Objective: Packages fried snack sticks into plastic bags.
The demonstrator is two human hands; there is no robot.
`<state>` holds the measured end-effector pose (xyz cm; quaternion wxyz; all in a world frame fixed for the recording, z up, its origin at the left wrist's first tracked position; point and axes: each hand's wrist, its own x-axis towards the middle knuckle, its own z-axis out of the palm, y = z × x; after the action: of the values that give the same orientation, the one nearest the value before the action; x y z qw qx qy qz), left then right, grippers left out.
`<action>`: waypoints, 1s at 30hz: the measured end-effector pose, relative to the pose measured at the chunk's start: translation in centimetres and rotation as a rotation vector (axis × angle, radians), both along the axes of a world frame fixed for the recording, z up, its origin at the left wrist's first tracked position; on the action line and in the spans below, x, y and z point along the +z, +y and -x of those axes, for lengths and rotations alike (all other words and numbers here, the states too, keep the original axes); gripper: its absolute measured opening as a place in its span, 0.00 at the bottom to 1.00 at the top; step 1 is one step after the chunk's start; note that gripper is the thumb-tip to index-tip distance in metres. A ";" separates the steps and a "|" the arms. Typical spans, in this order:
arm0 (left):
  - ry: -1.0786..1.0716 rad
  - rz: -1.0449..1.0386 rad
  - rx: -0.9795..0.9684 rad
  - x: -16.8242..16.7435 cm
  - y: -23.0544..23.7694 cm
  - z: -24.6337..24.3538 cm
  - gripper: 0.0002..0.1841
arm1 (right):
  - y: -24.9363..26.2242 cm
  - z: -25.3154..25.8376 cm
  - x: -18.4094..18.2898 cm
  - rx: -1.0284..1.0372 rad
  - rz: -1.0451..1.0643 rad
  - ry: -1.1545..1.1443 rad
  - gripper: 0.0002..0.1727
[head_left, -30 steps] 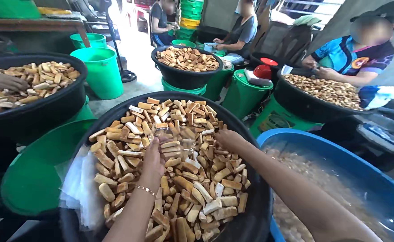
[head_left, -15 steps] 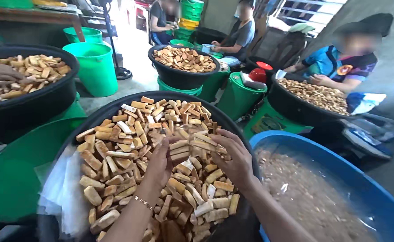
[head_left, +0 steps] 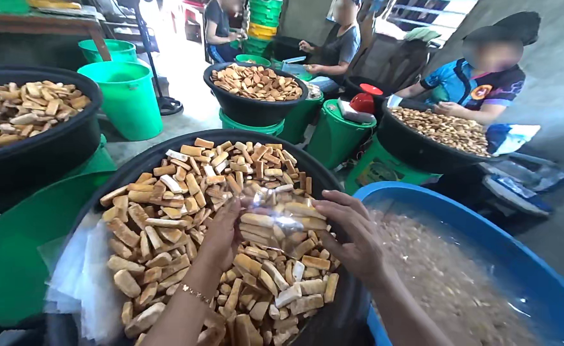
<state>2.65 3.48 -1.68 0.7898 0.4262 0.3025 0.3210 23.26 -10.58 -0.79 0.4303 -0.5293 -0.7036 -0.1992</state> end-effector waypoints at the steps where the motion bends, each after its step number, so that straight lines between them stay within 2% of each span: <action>1: 0.004 -0.030 -0.026 0.1 -0.3 0.0 0.25 | 0.4 0.0 -0.3 -0.034 -0.028 -0.025 0.15; 5: -0.076 -0.029 -0.091 0.3 -1.1 -0.2 0.25 | 1.1 1.0 -0.8 -0.041 -0.071 0.107 0.18; 8: -0.206 0.008 -0.132 0.2 -1.8 -0.4 0.21 | 1.6 1.5 -1.1 0.039 -0.058 0.078 0.16; 10: -0.266 -0.030 -0.226 -0.1 -1.6 0.0 0.23 | 1.6 1.2 -1.2 0.026 -0.065 0.058 0.15; 12: -0.263 -0.076 -0.335 -0.2 -1.2 0.5 0.25 | 1.4 0.9 -1.0 -0.025 -0.109 0.042 0.14; 14: -0.185 -0.119 -0.399 0.1 -1.2 0.7 0.21 | 1.2 1.4 -0.7 -0.023 -0.090 0.023 0.12; 17: -0.229 -0.047 -0.331 0.1 -2.2 0.3 0.15 | 1.2 2.0 -0.8 0.084 0.035 0.103 0.13; 21: -0.406 0.033 -0.194 -0.5 -2.6 -0.6 0.19 | 1.3 1.6 -0.7 0.004 -0.060 0.247 0.13; 23: -0.389 0.007 -0.194 -0.4 -2.6 -0.5 0.19 | 1.1 1.7 -0.4 0.009 0.036 0.282 0.14; 26: -0.305 0.018 -0.146 0.3 -3.1 -0.4 0.11 | 1.4 2.3 -0.3 0.153 0.214 0.355 0.16; 30: -0.331 0.015 -0.011 -0.3 -2.8 -0.6 0.15 | 2.0 3.4 0.0 0.175 0.204 0.285 0.12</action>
<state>3.25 0.66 -1.95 0.8336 0.3632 0.1686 0.3804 19.88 -8.59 -0.76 0.4854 -0.5296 -0.6955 -0.0117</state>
